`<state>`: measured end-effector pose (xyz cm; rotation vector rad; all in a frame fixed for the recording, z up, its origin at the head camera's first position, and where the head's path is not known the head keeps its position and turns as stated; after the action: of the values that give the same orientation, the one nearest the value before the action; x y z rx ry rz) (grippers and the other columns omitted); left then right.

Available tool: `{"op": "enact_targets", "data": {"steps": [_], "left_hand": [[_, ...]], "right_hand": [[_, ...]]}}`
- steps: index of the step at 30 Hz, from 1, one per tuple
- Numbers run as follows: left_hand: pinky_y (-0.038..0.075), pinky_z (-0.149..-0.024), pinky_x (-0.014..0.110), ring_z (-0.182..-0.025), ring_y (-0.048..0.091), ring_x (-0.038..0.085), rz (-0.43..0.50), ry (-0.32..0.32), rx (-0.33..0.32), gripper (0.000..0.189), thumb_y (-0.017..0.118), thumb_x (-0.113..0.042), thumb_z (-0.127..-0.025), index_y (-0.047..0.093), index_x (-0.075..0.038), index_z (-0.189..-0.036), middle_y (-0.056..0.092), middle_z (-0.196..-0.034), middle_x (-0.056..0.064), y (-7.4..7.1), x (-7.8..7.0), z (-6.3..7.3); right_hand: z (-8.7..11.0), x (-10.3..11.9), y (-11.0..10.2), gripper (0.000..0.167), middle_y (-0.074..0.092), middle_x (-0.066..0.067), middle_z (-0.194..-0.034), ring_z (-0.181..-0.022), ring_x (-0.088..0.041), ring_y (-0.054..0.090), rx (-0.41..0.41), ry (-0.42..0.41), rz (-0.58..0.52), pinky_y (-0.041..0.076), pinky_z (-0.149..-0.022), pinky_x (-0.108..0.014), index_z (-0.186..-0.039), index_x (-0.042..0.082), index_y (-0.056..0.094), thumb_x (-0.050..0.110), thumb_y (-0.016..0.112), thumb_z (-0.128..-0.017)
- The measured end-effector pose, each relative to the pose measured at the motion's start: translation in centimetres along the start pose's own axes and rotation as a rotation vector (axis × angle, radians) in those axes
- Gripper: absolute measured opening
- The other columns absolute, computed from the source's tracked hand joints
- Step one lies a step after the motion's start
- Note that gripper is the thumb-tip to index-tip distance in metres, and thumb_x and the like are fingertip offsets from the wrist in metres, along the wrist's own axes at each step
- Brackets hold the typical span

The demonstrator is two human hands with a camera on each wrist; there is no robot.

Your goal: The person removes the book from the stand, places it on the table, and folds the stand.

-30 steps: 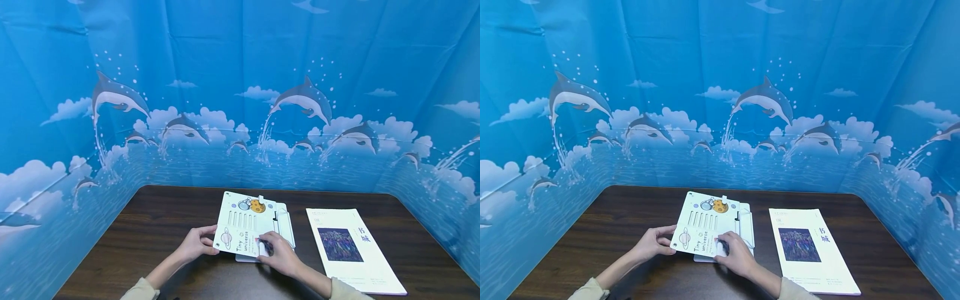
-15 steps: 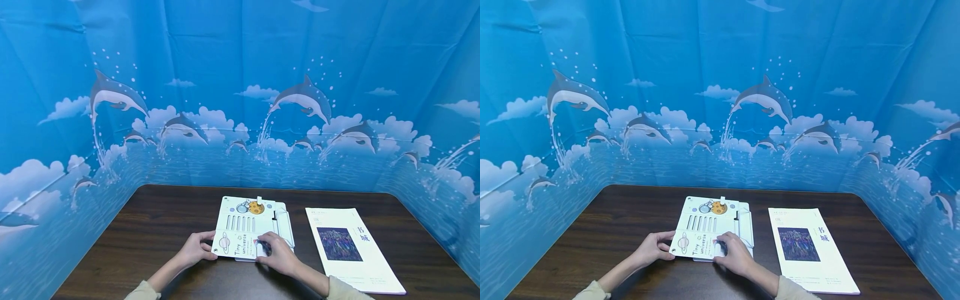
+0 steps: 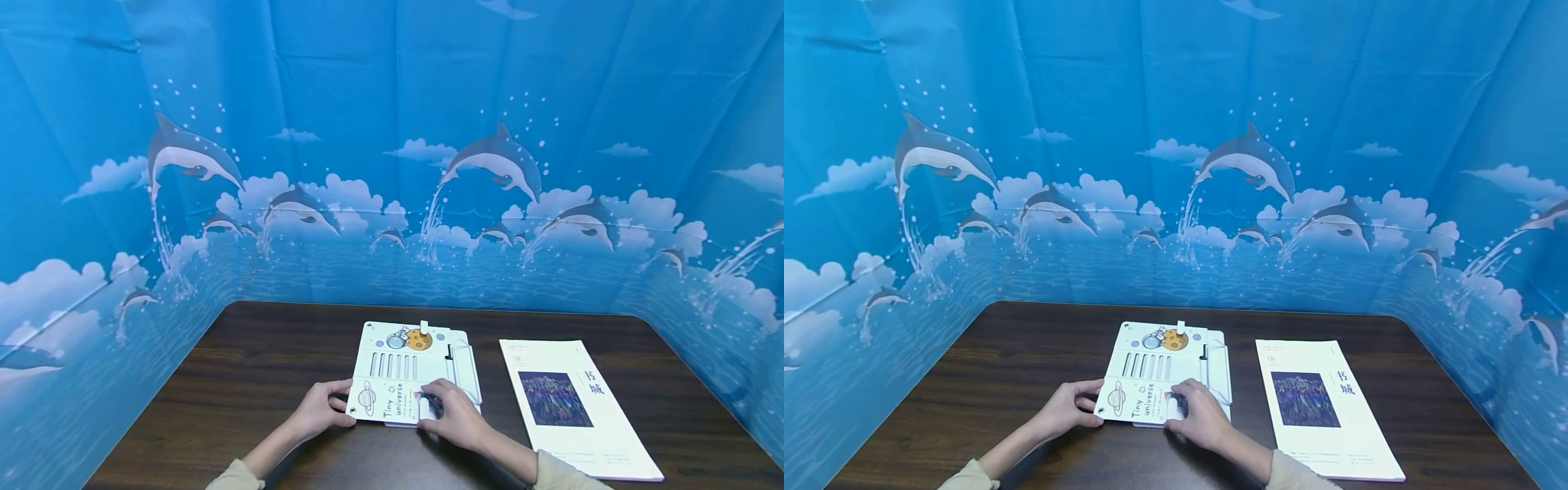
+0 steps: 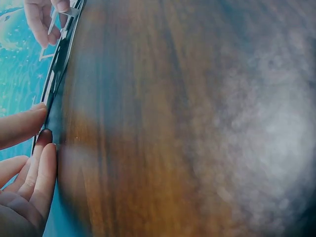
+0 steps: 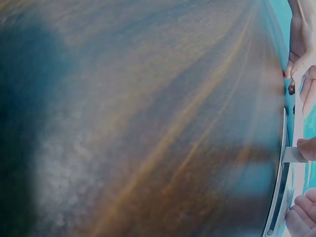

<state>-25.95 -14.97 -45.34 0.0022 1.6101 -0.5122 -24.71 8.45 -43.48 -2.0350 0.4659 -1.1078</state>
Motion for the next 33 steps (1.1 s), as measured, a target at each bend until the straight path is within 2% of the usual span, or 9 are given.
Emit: {"op": "enact_targets", "data": {"steps": [4, 9, 11, 15, 19, 22, 27, 33], "left_hand": [[0.053, -0.062, 0.026, -0.078, 0.066, 0.026, -0.005, -0.006, 0.004, 0.071, 0.073, 0.014, -0.062, 0.039, 0.021, -0.123, 0.055, -0.107, 0.028, 0.1, 0.1, 0.0], [0.053, -0.062, 0.026, -0.078, 0.066, 0.026, -0.014, -0.003, 0.004, 0.071, 0.074, 0.014, -0.061, 0.038, 0.022, -0.123, 0.054, -0.108, 0.030, 0.2, 0.1, 0.2], [0.053, -0.061, 0.026, -0.078, 0.066, 0.027, -0.020, -0.001, 0.001, 0.071, 0.074, 0.014, -0.061, 0.038, 0.022, -0.122, 0.055, -0.108, 0.030, 0.2, 0.1, 0.3], [0.053, -0.061, 0.026, -0.077, 0.066, 0.026, -0.027, -0.004, -0.001, 0.071, 0.074, 0.013, -0.062, 0.038, 0.022, -0.123, 0.055, -0.106, 0.028, 0.3, 0.1, 0.4], [0.053, -0.062, 0.026, -0.077, 0.066, 0.026, -0.026, -0.005, 0.001, 0.071, 0.073, 0.013, -0.062, 0.038, 0.022, -0.123, 0.056, -0.106, 0.027, 0.3, 0.2, 0.4], [0.053, -0.062, 0.026, -0.077, 0.066, 0.026, -0.026, 0.001, 0.002, 0.071, 0.073, 0.014, -0.062, 0.038, 0.022, -0.123, 0.056, -0.106, 0.028, 0.3, 0.2, 0.3], [0.052, -0.061, 0.026, -0.077, 0.066, 0.029, -0.017, 0.010, -0.003, 0.071, 0.072, 0.015, -0.062, 0.038, 0.022, -0.124, 0.056, -0.105, 0.028, 0.2, -0.2, 0.2], [0.052, -0.061, 0.026, -0.078, 0.065, 0.030, -0.017, 0.012, -0.008, 0.071, 0.072, 0.014, -0.063, 0.037, 0.022, -0.124, 0.055, -0.105, 0.028, 0.1, -0.6, 0.2]], "right_hand": [[0.1, -0.1, -0.1, 0.051, 0.060, -0.008, -0.097, -0.083, -0.016, 0.056, 0.008, 0.010, -0.024, 0.049, -0.071, -0.027, -0.106, -0.006, 0.061, 0.019, 0.079, -0.065], [0.0, -0.2, -1.0, 0.048, 0.060, -0.012, -0.103, -0.092, -0.023, 0.058, 0.013, 0.059, -0.101, 0.051, -0.076, -0.034, -0.110, -0.005, 0.058, 0.018, 0.075, -0.072], [-0.1, -0.4, -1.7, 0.044, 0.060, -0.014, -0.104, -0.094, -0.025, 0.058, -0.003, 0.076, -0.138, 0.051, -0.076, -0.037, -0.111, -0.004, 0.058, 0.015, 0.073, -0.074], [-0.1, -1.4, -3.5, 0.036, 0.061, -0.012, -0.103, -0.092, -0.023, 0.057, -0.067, 0.126, -0.138, 0.051, -0.074, -0.039, -0.108, 0.000, 0.060, 0.009, 0.071, -0.075], [0.2, -3.2, -4.6, 0.028, 0.062, -0.008, -0.096, -0.087, -0.018, 0.057, -0.114, 0.224, -0.098, 0.050, -0.072, -0.036, -0.101, 0.002, 0.063, 0.006, 0.071, -0.075], [0.7, -4.5, -4.8, 0.019, 0.062, -0.005, -0.087, -0.078, -0.015, 0.057, -0.121, 0.294, -0.089, 0.049, -0.068, -0.031, -0.093, 0.002, 0.063, 0.003, 0.069, -0.075], [1.3, -5.6, -4.6, 0.007, 0.062, 0.001, -0.077, -0.068, -0.010, 0.053, -0.078, 0.293, -0.092, 0.046, -0.061, -0.023, -0.084, 0.003, 0.065, 0.002, 0.066, -0.078], [1.2, -5.8, -4.6, 0.004, 0.064, -0.001, -0.078, -0.069, -0.011, 0.052, -0.055, 0.285, -0.102, 0.046, -0.061, -0.021, -0.083, 0.004, 0.067, 0.004, 0.066, -0.080]]}}
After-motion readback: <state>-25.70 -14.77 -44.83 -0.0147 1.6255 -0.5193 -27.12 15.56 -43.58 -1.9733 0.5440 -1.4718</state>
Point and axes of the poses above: each hand's wrist, its own z-axis away from the middle knuckle, its own y-axis out of the palm, x = y × z, the point moved 5 cm from there along -z, towards the middle knuckle
